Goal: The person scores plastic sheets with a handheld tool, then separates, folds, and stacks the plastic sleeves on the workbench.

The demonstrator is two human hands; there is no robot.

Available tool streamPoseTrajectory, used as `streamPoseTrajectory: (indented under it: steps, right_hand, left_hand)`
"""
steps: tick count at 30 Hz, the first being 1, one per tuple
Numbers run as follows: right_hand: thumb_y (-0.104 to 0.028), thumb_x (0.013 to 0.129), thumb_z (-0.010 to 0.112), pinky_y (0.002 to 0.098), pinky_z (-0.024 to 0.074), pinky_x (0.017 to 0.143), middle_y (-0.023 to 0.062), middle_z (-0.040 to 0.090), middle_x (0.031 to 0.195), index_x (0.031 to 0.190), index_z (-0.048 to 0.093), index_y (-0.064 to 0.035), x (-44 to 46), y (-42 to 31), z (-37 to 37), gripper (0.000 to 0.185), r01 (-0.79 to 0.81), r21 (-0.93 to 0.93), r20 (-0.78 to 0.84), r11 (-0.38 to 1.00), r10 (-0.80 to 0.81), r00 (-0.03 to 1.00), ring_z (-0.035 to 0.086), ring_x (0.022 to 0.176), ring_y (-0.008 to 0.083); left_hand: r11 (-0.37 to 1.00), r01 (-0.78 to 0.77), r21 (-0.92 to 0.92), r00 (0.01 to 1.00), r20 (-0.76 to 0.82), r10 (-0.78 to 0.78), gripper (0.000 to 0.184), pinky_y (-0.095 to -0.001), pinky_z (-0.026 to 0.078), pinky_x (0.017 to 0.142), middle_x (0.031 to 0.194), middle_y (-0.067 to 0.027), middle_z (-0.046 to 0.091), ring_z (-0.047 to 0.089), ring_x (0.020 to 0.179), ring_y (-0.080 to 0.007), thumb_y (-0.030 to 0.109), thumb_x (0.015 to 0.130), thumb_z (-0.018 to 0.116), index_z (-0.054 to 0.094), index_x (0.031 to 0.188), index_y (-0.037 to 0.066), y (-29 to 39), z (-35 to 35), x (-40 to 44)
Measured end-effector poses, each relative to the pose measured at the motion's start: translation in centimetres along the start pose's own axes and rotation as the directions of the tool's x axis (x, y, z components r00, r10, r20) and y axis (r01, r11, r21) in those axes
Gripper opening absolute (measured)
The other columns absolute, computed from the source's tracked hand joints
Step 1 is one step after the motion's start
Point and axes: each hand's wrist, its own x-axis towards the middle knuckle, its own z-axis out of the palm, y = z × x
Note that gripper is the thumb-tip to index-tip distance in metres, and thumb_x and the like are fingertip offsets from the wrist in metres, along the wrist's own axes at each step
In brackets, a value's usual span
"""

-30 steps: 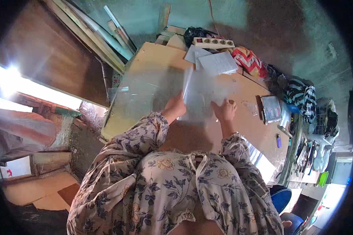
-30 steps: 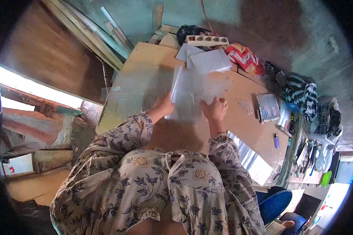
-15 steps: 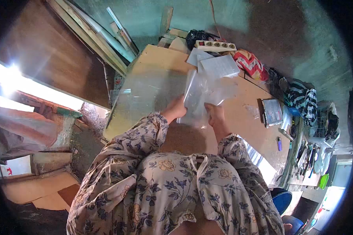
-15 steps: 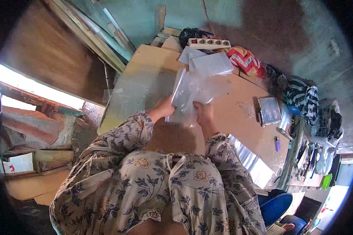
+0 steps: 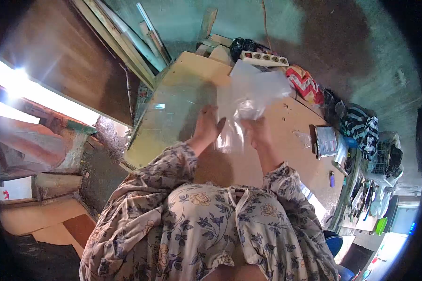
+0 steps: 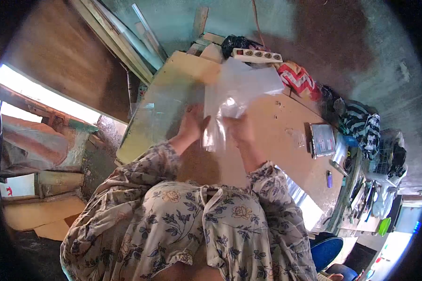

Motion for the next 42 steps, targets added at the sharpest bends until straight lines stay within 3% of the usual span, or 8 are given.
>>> streamPoseTrajectory:
  steps: [2, 5, 11, 17, 20, 30, 40, 42]
  right_hand:
    - [0.0, 0.068, 0.062, 0.0285, 0.0484, 0.068, 0.0118, 0.057, 0.093, 0.107, 0.048, 0.0026, 0.0, -0.9, 2.5, 0.041, 0.084, -0.202, 0.125, 0.976, -0.06, 0.99, 0.057, 0.081, 0.0186]
    - [-0.012, 0.067, 0.069, 0.0276, 0.0479, 0.066, 0.011, 0.059, 0.093, 0.111, 0.046, 0.0014, 2.4, 2.3, 6.8, 0.052, 0.125, -0.219, 0.338, 0.968, -0.045, 0.94, 0.057, 0.079, 0.0176]
    - [-0.025, 0.074, 0.068, 0.0297, 0.0473, 0.069, 0.0107, 0.059, 0.098, 0.117, 0.042, -0.0019, 1.5, 5.4, 11.8, 0.056, 0.437, -0.441, 0.52, 0.784, -0.174, 0.836, 0.057, 0.081, 0.0165]
    - [-0.019, 0.081, 0.058, 0.0307, 0.0475, 0.068, 0.0073, 0.06, 0.083, 0.106, 0.05, -0.0037, 10.7, 10.3, 4.4, 0.03, 0.15, -0.485, -0.256, 0.862, -0.303, 0.918, 0.058, 0.072, 0.0185]
    - [-0.018, 0.078, 0.06, 0.0354, 0.0489, 0.065, 0.0085, 0.06, 0.087, 0.103, 0.052, -0.0029, 9.5, 7.7, 4.2, 0.03, -0.295, 0.003, 0.033, 0.956, 0.294, 0.955, 0.059, 0.073, 0.0196]
    - [-0.004, 0.071, 0.062, 0.0329, 0.0487, 0.056, 0.0106, 0.059, 0.083, 0.098, 0.054, 0.0002, 8.9, 9.7, 4.9, 0.028, -0.339, -0.135, 0.129, 0.931, 0.355, 0.926, 0.058, 0.066, 0.0211]
    - [0.0, 0.078, 0.054, 0.0423, 0.046, 0.075, 0.0096, 0.051, 0.096, 0.109, 0.046, -0.0058, 4.0, 8.8, 1.0, 0.033, -0.04, 0.585, -0.18, 0.81, 0.177, 0.968, 0.051, 0.09, 0.0263]
    - [-0.004, 0.081, 0.051, 0.0402, 0.0466, 0.075, 0.0101, 0.052, 0.096, 0.11, 0.046, -0.0064, 3.1, 10.7, 1.4, 0.03, -0.104, 0.53, -0.21, 0.842, 0.249, 0.946, 0.051, 0.091, 0.0251]
  left_hand:
    - [0.992, 0.047, -0.114, 0.985, 0.17, -0.027, 0.043, -0.0422, 0.036, 0.092, 0.109, -0.0211, 0.053, 0.048, 0.104, -0.0372, 0.027, 0.085, 0.048, 0.042, 0.116, -0.004, -4.2, 1.2, 0.5]
    - [-0.557, 0.47, -0.685, 0.813, 0.582, -0.03, 0.042, -0.0393, 0.043, 0.081, 0.111, -0.0127, 0.054, 0.055, 0.094, -0.0269, 0.034, 0.089, 0.039, 0.047, 0.115, 0.001, -4.2, -3.1, 0.0]
    - [-0.433, 0.418, -0.799, 0.773, 0.563, -0.292, 0.048, -0.0318, 0.046, 0.073, 0.096, -0.0097, 0.06, 0.057, 0.085, -0.0177, 0.042, 0.088, 0.033, 0.056, 0.104, 0.003, -4.5, -5.1, -1.0]
    - [-0.414, 0.424, -0.806, 0.777, 0.558, -0.291, 0.045, -0.0302, 0.046, 0.07, 0.093, -0.0087, 0.06, 0.057, 0.082, -0.0165, 0.04, 0.088, 0.034, 0.057, 0.101, 0.003, -5.5, -5.1, -0.8]
    - [-0.406, 0.439, -0.802, 0.772, 0.567, -0.286, 0.043, -0.0295, 0.046, 0.069, 0.091, -0.0081, 0.061, 0.057, 0.08, -0.0159, 0.038, 0.088, 0.035, 0.057, 0.099, 0.003, -5.3, -4.7, -0.7]
    - [-0.328, 0.545, -0.771, 0.744, 0.626, -0.235, 0.038, -0.0269, 0.046, 0.066, 0.086, -0.0063, 0.062, 0.057, 0.075, -0.014, 0.035, 0.088, 0.038, 0.059, 0.094, 0.003, -3.8, -4.2, -1.7]
    - [0.78, 0.623, 0.057, 0.166, 0.965, -0.203, 0.029, -0.0225, 0.045, 0.059, 0.074, -0.0031, 0.062, 0.057, 0.066, -0.0086, 0.025, 0.088, 0.045, 0.061, 0.082, 0.002, -3.0, -8.8, -1.1]
    - [0.854, 0.494, -0.163, 0.38, 0.924, -0.043, 0.028, -0.0233, 0.045, 0.061, 0.077, -0.0043, 0.063, 0.059, 0.07, -0.0121, 0.026, 0.088, 0.045, 0.061, 0.087, 0.003, -0.1, -7.5, -0.5]
